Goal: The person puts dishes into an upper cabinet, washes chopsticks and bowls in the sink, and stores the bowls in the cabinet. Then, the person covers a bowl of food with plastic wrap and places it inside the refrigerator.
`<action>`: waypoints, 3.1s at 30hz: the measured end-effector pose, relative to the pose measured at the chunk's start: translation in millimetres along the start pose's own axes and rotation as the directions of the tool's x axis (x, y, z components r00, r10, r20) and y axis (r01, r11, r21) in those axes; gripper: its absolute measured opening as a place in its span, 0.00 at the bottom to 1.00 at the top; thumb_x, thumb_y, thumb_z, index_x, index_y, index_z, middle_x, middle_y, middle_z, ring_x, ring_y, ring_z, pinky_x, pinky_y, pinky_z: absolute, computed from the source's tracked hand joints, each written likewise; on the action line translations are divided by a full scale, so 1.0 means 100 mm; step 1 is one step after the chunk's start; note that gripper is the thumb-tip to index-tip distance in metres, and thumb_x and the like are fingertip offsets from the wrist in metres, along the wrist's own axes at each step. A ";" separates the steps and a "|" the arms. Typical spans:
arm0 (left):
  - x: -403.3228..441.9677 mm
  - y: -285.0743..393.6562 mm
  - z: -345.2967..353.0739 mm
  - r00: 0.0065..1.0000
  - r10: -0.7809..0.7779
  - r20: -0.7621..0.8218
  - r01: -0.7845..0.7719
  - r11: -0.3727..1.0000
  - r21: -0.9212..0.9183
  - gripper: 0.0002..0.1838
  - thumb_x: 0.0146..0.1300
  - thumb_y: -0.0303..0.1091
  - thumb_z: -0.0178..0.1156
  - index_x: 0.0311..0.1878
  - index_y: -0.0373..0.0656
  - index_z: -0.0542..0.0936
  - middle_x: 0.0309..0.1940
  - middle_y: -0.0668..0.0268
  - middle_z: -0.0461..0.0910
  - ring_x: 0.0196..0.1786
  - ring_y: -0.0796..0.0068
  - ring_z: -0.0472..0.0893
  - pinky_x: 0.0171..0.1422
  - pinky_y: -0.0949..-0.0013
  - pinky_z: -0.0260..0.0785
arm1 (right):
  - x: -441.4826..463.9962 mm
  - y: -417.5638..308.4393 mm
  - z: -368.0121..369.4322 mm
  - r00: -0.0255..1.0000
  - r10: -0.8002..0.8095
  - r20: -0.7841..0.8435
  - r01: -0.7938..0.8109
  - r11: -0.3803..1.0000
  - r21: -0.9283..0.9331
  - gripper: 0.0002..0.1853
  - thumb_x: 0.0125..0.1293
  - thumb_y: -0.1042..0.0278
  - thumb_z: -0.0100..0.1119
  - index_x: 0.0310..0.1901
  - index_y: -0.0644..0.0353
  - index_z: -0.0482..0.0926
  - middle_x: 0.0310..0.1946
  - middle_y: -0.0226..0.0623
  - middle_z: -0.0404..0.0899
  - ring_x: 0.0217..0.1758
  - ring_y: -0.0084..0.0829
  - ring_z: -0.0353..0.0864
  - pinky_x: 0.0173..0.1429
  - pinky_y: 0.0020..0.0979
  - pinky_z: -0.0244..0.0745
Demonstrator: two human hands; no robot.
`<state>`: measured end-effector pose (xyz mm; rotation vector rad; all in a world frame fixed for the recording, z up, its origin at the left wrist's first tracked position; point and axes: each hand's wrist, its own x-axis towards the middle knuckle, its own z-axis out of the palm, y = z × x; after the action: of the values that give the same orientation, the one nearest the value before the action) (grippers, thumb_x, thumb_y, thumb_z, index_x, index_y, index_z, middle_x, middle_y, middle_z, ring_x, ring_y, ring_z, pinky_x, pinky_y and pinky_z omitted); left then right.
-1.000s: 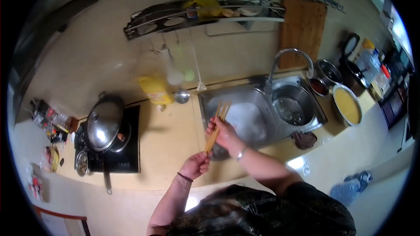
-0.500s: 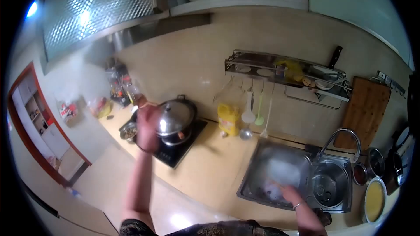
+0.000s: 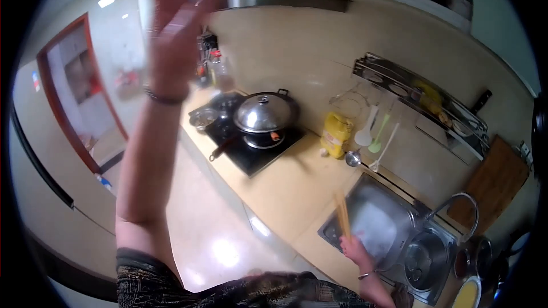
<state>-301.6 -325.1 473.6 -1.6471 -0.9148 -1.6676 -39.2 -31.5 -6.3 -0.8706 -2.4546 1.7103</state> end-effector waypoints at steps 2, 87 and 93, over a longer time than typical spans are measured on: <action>-0.22 0.16 0.19 0.996 -0.030 0.079 -0.008 0.898 0.439 0.36 0.47 0.21 0.61 0.62 0.45 0.62 0.60 0.60 0.63 0.58 0.67 0.68 0.59 0.66 0.63 | 0.06 -0.46 0.33 0.995 -0.029 0.100 0.021 0.997 0.080 0.13 0.65 0.58 0.46 0.38 0.61 0.71 0.18 0.21 0.65 0.19 0.13 0.62 0.22 0.17 0.59; -4.89 -8.05 -14.51 -0.436 -0.897 -0.069 0.692 -0.383 0.612 0.15 0.58 0.41 0.56 0.42 0.39 0.77 0.34 0.54 0.79 0.37 0.65 0.77 0.43 0.64 0.69 | 12.47 -12.32 8.22 0.079 -0.698 -0.711 0.669 0.566 -0.481 0.14 0.58 0.59 0.55 0.30 0.63 0.76 0.27 0.51 0.77 0.33 0.51 0.76 0.38 0.40 0.71; -4.65 -9.11 -14.77 -0.387 -0.921 0.047 0.716 -0.268 0.645 0.15 0.58 0.41 0.56 0.42 0.40 0.78 0.33 0.55 0.79 0.36 0.65 0.77 0.43 0.64 0.69 | 13.12 -12.74 8.06 0.047 -0.800 -0.598 0.437 0.554 -0.708 0.13 0.59 0.62 0.49 0.30 0.64 0.77 0.29 0.50 0.78 0.36 0.44 0.78 0.38 0.40 0.71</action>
<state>-1877.4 -1035.1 -16.3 -0.7802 -3.4839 -1.3100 -1952.3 -434.4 408.6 -0.3306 -1.7543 0.2229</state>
